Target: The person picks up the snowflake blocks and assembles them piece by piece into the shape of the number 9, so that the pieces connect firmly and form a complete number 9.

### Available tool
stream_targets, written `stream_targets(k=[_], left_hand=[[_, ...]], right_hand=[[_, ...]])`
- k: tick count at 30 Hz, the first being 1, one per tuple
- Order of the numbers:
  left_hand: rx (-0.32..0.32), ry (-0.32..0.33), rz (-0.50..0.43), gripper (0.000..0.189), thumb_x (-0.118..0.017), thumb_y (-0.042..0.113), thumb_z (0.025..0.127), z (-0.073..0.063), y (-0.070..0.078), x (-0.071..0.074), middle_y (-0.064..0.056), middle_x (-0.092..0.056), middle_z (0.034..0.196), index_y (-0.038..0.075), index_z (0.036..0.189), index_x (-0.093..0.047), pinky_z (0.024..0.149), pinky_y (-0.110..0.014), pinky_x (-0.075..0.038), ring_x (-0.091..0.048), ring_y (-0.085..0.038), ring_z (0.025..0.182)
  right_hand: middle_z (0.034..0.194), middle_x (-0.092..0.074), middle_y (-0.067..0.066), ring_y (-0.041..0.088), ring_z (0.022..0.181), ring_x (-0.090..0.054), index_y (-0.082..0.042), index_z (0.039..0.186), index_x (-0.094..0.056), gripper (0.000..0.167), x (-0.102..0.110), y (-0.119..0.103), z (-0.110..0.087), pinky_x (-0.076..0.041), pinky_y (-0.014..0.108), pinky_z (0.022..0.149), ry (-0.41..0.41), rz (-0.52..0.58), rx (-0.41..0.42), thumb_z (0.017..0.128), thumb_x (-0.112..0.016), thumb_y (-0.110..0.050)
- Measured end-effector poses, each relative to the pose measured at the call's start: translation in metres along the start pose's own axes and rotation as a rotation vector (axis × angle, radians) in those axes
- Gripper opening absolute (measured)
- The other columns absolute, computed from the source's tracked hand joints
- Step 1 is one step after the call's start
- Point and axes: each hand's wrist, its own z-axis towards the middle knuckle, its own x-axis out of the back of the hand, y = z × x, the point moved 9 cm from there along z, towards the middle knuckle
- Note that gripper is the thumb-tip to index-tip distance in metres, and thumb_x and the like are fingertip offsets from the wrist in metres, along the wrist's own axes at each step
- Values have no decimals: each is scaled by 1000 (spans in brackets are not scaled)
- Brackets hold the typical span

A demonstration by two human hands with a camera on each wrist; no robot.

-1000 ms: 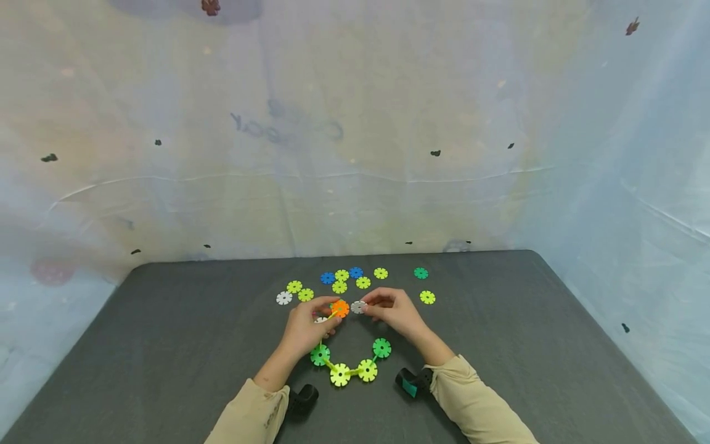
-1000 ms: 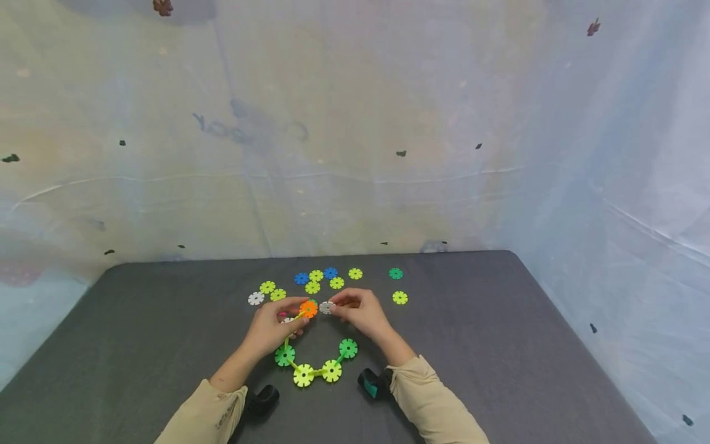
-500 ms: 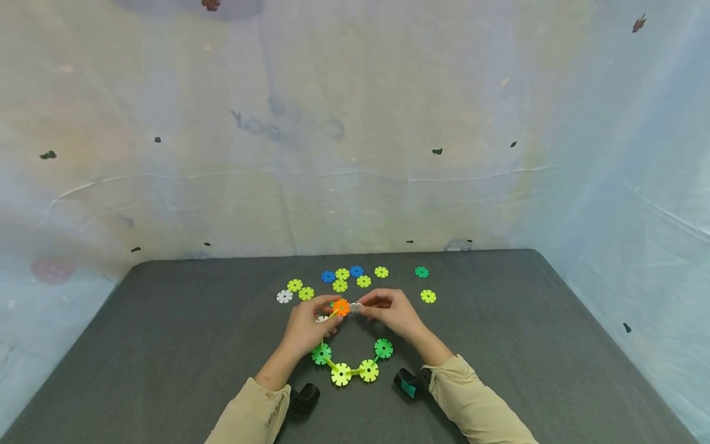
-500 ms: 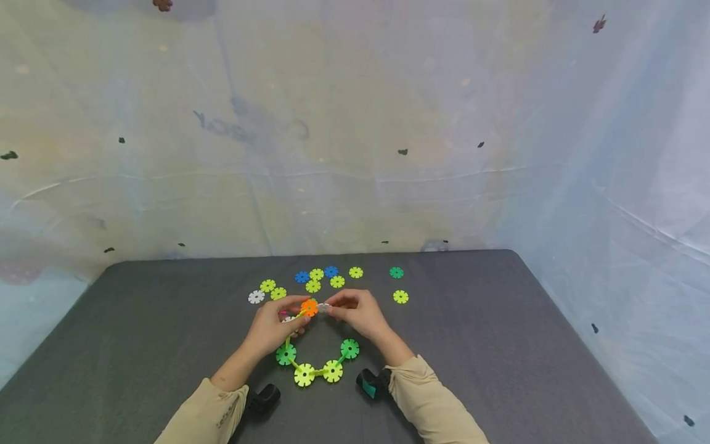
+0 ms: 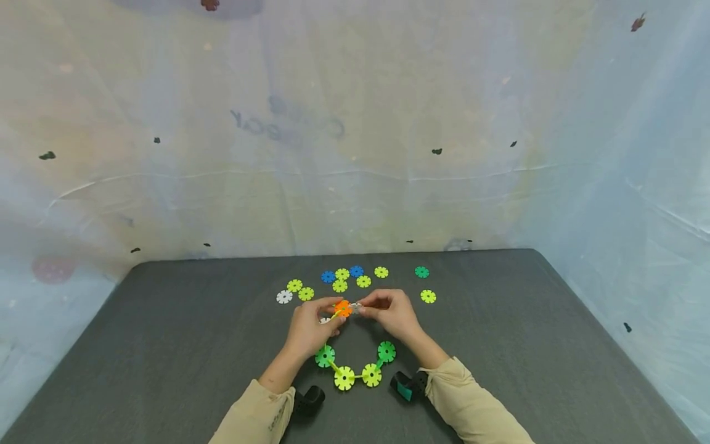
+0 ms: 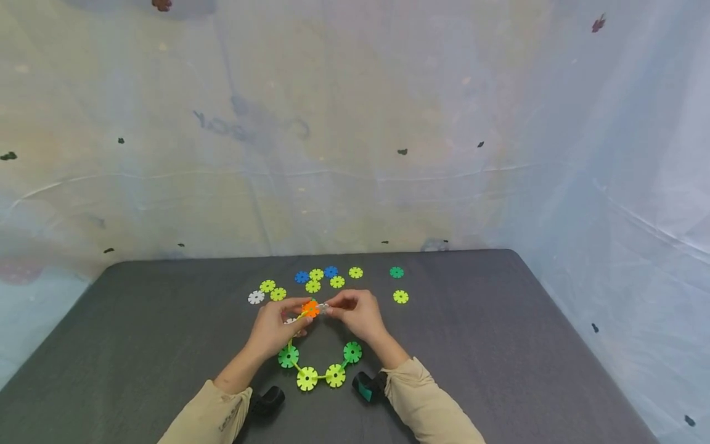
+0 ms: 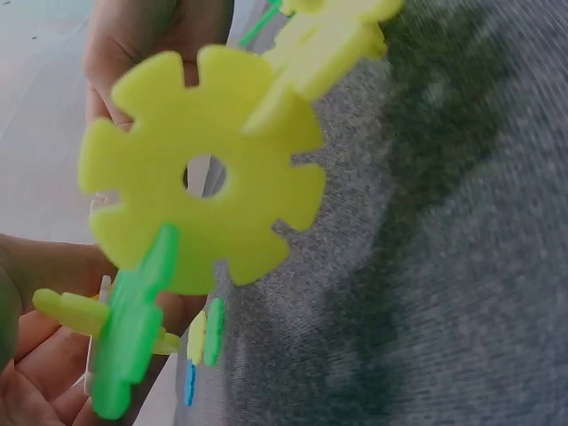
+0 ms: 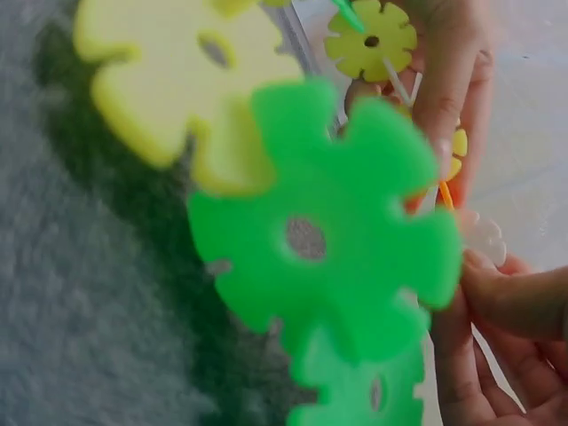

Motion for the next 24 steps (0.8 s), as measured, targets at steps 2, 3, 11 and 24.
stream_targets(k=[2,3,11,24], left_hand=[[-11,10,14,38,-73,5,83,-1,1,1,-16,-71,96,4,121,-66,47,-25,-50,-66,-20,55],[-12,11,24,38,-73,6,83,-1,1,1,-16,-71,96,4,120,-66,46,-24,-50,-66,-20,55],[2,-35,96,37,-72,8,84,-3,-7,0,-10,-71,91,6,120,-63,50,-25,-48,-62,-12,53],[76,5,60,39,-71,7,85,-5,-21,22,-11,-68,94,4,122,-61,50,-26,-51,-62,-15,54]], right_hand=[[90,-73,16,19,75,-70,0,89,-75,8,0,-1,0,-58,32,67,7,12,2,82,-74,-5],[90,-73,17,21,76,-70,0,90,-75,9,-1,-1,-1,-58,34,68,0,21,2,82,-74,-5],[102,-70,23,36,84,-67,5,107,-69,22,-10,5,0,-57,43,73,-187,86,-22,90,-67,-8],[114,-67,19,26,94,-67,2,117,-65,29,-18,14,16,-57,33,78,-218,14,-116,92,-64,-13]])
